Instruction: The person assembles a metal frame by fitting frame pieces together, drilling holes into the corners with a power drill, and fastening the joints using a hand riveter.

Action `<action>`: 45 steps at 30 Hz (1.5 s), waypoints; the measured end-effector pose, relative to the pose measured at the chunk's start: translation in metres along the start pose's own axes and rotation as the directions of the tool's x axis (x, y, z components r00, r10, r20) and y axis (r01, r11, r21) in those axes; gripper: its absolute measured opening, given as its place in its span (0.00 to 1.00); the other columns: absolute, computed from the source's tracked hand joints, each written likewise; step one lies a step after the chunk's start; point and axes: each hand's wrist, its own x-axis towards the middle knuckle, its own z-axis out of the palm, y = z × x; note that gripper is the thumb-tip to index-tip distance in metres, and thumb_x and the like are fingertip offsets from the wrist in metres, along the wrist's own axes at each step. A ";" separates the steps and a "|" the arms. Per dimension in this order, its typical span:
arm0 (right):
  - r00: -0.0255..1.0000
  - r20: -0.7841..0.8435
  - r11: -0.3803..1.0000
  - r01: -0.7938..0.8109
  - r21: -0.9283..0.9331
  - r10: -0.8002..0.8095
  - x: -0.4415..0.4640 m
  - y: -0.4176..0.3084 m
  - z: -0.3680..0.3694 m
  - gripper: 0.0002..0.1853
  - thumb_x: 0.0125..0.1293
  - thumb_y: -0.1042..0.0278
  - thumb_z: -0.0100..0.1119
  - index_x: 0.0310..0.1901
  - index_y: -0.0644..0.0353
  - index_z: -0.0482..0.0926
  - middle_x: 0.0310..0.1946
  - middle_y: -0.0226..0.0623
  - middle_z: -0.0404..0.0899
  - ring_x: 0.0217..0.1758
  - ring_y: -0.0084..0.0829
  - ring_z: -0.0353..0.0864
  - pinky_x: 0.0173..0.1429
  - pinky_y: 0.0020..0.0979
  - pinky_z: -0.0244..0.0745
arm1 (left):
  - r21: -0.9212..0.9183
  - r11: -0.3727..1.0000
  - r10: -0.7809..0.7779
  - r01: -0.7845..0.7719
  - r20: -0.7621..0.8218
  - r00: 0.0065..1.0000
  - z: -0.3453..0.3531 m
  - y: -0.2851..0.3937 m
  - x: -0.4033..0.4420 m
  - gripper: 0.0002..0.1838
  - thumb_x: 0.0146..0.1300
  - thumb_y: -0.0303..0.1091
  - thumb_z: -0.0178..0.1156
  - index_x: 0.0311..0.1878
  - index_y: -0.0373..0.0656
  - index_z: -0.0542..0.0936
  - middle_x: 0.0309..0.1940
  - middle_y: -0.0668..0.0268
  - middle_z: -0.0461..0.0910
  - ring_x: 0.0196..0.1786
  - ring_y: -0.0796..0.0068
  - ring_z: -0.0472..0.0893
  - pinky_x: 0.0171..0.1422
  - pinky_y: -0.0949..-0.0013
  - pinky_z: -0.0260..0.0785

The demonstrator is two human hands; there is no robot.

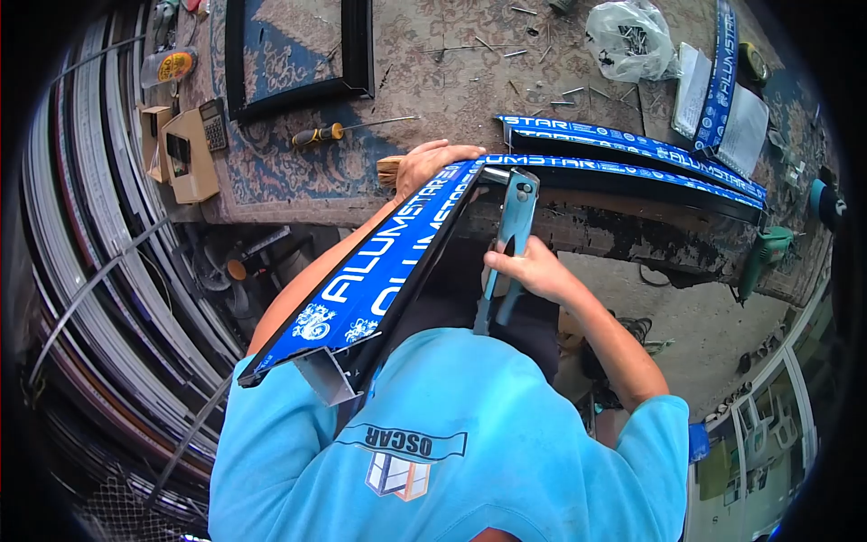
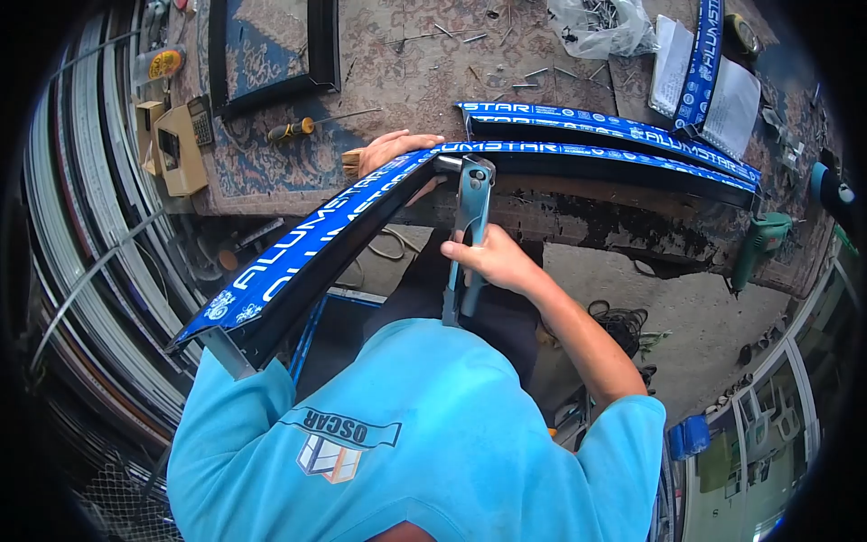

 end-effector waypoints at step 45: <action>0.993 0.072 0.954 -0.111 0.277 0.095 0.011 -0.013 -0.009 0.21 0.69 0.49 0.71 0.43 0.59 0.76 0.38 0.38 0.82 0.46 0.33 0.86 0.53 0.39 0.82 | -0.037 0.995 -0.094 0.093 -0.033 0.995 0.002 0.004 -0.001 0.19 0.66 0.46 0.68 0.59 0.56 0.83 0.55 0.77 0.91 0.57 0.77 0.89 0.71 0.55 0.75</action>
